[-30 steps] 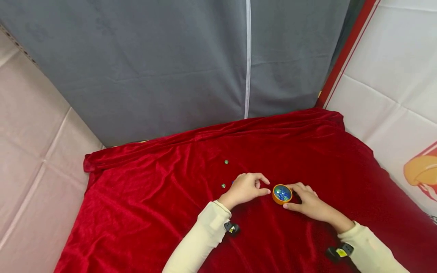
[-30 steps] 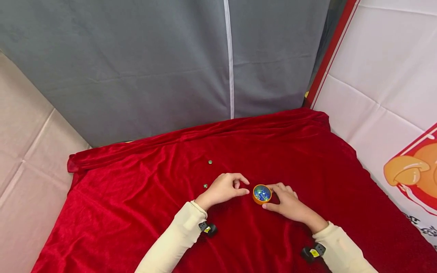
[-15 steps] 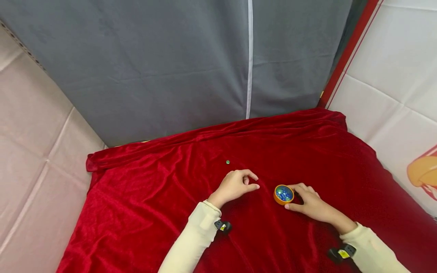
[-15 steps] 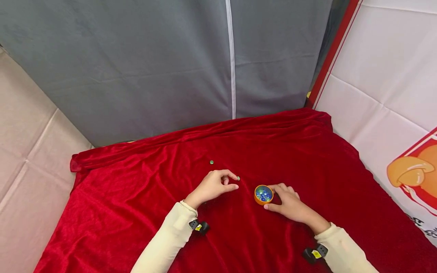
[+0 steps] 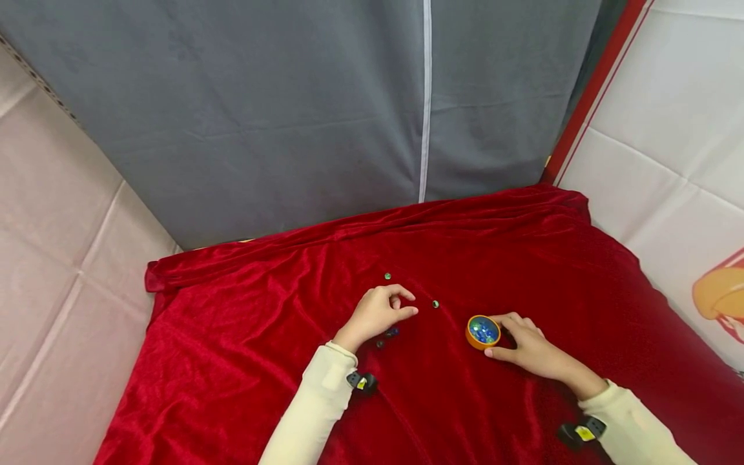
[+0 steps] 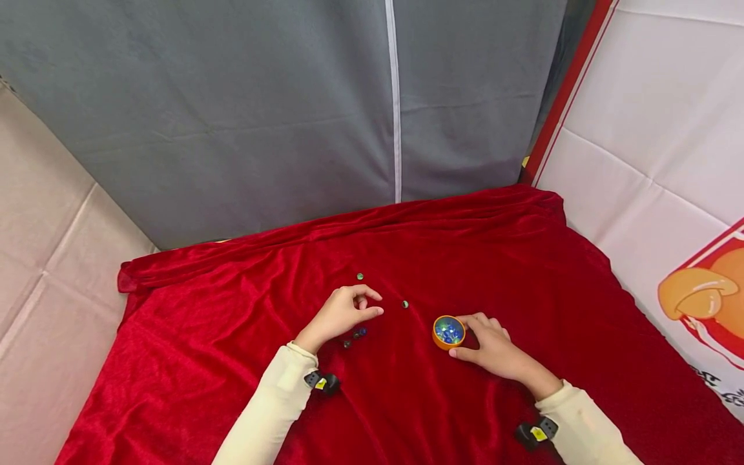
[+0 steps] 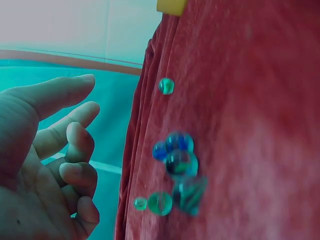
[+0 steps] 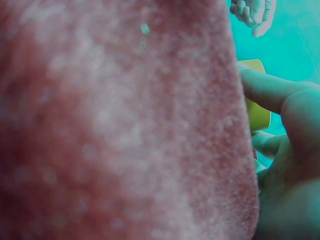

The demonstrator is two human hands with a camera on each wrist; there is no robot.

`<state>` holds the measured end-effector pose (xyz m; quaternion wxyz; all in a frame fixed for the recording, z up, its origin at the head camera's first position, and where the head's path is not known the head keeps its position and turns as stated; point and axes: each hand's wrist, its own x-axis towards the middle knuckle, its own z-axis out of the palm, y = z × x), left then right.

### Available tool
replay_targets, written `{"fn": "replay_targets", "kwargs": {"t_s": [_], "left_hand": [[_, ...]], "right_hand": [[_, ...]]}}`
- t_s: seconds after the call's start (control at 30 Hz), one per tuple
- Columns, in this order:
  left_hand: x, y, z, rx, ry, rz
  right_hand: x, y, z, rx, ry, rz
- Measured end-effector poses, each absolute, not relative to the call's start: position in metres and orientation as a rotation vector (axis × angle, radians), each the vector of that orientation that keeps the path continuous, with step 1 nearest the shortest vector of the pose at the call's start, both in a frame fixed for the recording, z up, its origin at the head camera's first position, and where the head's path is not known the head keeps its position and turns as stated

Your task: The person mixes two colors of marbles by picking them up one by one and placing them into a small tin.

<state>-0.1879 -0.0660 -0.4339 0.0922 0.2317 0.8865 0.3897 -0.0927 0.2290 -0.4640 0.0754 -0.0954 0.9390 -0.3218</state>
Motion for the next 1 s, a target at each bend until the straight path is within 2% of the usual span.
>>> {"fn": "replay_targets", "kwargs": {"t_s": [1.0], "left_hand": [[-0.193,-0.108,-0.448,0.487,2.646,1.175]], "right_hand": [[-0.093,0.228,-0.463,-0.294,2.822,-0.971]]}}
